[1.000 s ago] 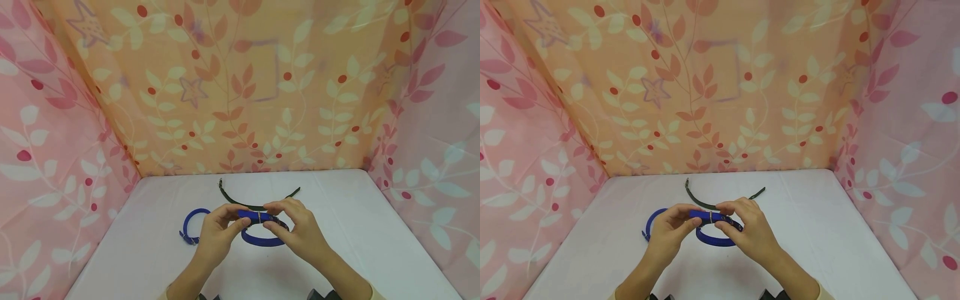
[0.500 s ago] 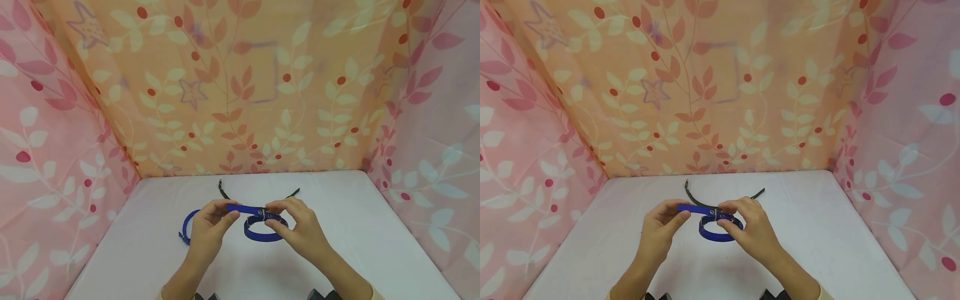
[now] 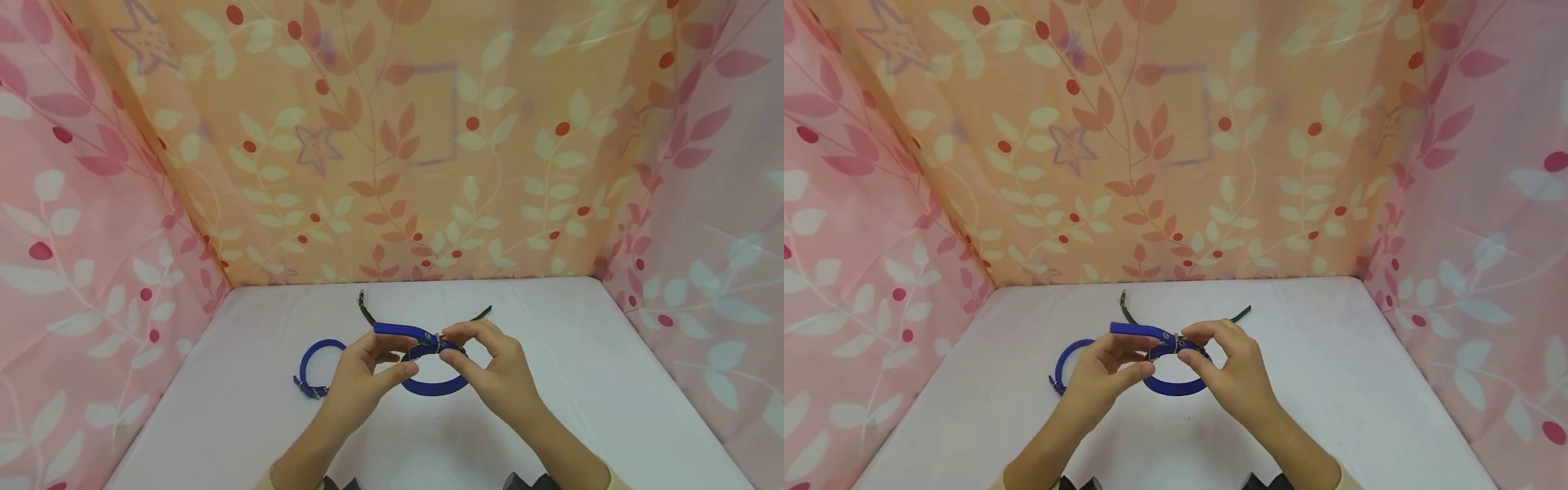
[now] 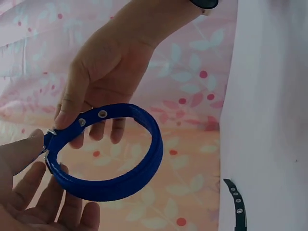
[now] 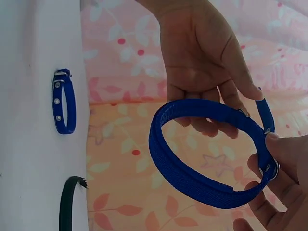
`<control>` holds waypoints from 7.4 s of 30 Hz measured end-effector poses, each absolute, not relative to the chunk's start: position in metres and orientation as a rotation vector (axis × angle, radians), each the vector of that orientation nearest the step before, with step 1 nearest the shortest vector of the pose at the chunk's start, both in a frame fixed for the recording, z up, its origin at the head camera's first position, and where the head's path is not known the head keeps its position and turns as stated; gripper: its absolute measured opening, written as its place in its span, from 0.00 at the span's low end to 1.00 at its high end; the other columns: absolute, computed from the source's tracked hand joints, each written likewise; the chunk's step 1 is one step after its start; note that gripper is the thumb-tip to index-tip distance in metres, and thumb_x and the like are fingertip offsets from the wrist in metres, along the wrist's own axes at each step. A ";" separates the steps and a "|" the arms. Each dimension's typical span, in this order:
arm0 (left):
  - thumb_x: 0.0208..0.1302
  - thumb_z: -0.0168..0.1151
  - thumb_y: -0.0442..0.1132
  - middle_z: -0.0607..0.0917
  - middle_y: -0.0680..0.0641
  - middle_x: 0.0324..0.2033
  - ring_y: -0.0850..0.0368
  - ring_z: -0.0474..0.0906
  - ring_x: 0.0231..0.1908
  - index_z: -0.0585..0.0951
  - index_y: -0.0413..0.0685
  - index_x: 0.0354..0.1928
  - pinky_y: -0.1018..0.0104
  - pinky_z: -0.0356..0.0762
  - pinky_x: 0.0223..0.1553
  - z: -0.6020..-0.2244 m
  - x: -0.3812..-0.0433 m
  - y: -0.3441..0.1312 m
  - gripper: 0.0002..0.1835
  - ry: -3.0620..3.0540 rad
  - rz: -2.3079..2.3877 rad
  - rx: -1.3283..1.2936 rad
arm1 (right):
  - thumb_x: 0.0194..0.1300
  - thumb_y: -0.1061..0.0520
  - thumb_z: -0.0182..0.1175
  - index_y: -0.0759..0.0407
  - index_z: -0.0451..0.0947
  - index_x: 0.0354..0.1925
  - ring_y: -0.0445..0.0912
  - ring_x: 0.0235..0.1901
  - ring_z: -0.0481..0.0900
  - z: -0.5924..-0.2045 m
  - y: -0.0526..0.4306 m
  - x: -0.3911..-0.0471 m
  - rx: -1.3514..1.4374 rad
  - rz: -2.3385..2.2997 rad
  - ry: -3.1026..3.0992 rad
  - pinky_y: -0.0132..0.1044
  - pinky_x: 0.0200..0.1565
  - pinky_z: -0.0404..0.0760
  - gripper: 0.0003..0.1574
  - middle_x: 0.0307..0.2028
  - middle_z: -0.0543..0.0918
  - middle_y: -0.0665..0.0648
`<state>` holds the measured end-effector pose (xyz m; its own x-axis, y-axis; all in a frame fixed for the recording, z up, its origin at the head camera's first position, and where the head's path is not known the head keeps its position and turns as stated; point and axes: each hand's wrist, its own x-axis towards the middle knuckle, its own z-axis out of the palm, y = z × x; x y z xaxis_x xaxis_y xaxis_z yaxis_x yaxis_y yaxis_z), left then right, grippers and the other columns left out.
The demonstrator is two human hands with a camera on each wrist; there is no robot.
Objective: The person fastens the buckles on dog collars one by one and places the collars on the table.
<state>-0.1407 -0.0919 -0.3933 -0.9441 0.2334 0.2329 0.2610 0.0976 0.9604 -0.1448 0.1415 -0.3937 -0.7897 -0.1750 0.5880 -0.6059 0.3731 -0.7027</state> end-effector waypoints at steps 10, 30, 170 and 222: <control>0.65 0.72 0.38 0.86 0.51 0.50 0.51 0.82 0.53 0.89 0.51 0.49 0.64 0.83 0.54 -0.400 -0.137 -0.083 0.12 -2.188 -1.995 -0.674 | 0.63 0.60 0.73 0.43 0.82 0.54 0.40 0.48 0.82 -0.392 0.141 -0.141 0.754 1.417 -2.203 0.38 0.55 0.78 0.23 0.43 0.86 0.41; 0.71 0.65 0.36 0.82 0.49 0.51 0.52 0.79 0.54 0.89 0.46 0.51 0.70 0.82 0.51 -0.403 -0.133 -0.079 0.11 -2.154 -1.921 -0.729 | 0.62 0.64 0.72 0.46 0.84 0.52 0.44 0.53 0.80 -0.393 0.139 -0.145 0.974 1.336 -2.085 0.31 0.56 0.79 0.22 0.50 0.85 0.47; 0.67 0.69 0.34 0.84 0.44 0.42 0.52 0.82 0.42 0.84 0.42 0.49 0.68 0.84 0.46 -0.378 -0.132 -0.102 0.11 -2.063 -2.082 -0.508 | 0.54 0.48 0.79 0.37 0.85 0.39 0.35 0.47 0.78 -0.388 0.153 -0.150 1.006 1.080 -2.307 0.40 0.51 0.78 0.15 0.37 0.83 0.30; 0.74 0.60 0.57 0.81 0.46 0.62 0.46 0.77 0.63 0.73 0.50 0.71 0.51 0.77 0.63 -0.373 -0.150 -0.126 0.30 -2.541 -1.900 -0.609 | 0.69 0.44 0.66 0.56 0.88 0.39 0.50 0.38 0.83 -0.373 0.168 -0.165 1.111 0.713 -1.733 0.43 0.51 0.73 0.17 0.34 0.89 0.50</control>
